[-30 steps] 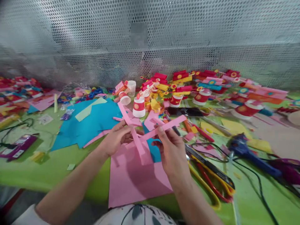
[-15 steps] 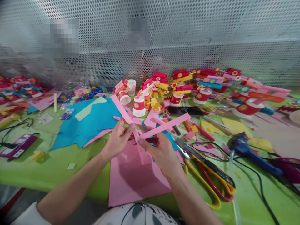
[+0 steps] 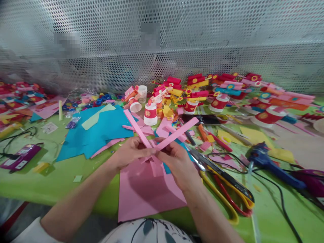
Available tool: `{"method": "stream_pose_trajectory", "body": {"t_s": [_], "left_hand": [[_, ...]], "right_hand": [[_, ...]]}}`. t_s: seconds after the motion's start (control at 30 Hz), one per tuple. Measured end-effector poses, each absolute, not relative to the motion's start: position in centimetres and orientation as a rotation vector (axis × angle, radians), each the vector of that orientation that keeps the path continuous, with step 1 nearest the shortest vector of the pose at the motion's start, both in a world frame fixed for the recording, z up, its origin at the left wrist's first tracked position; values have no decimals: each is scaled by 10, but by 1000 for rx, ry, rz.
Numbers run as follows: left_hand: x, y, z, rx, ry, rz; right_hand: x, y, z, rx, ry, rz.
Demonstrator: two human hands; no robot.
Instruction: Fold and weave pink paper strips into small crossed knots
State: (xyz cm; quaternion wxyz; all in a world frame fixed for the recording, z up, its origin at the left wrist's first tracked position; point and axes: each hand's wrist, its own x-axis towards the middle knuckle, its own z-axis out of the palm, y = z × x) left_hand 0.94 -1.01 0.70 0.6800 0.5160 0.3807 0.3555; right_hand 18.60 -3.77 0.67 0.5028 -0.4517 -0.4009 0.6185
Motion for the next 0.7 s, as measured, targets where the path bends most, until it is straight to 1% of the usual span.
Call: {"method": "stream_pose_trajectory", "body": {"t_s": [0.23, 0.47, 0.6, 0.7], "left_hand": [[9, -7, 0, 1233, 816, 803], [9, -10, 18, 1121, 919, 835], [13, -12, 24, 1089, 938, 804], [16, -13, 24, 1096, 928, 849]], "right_hand": [[186, -39, 6, -1060, -962, 1505], [190, -38, 2, -1152, -1019, 1376], [189, -38, 3, -1139, -1024, 1376], [189, -38, 3, -1114, -1038, 1399]]}}
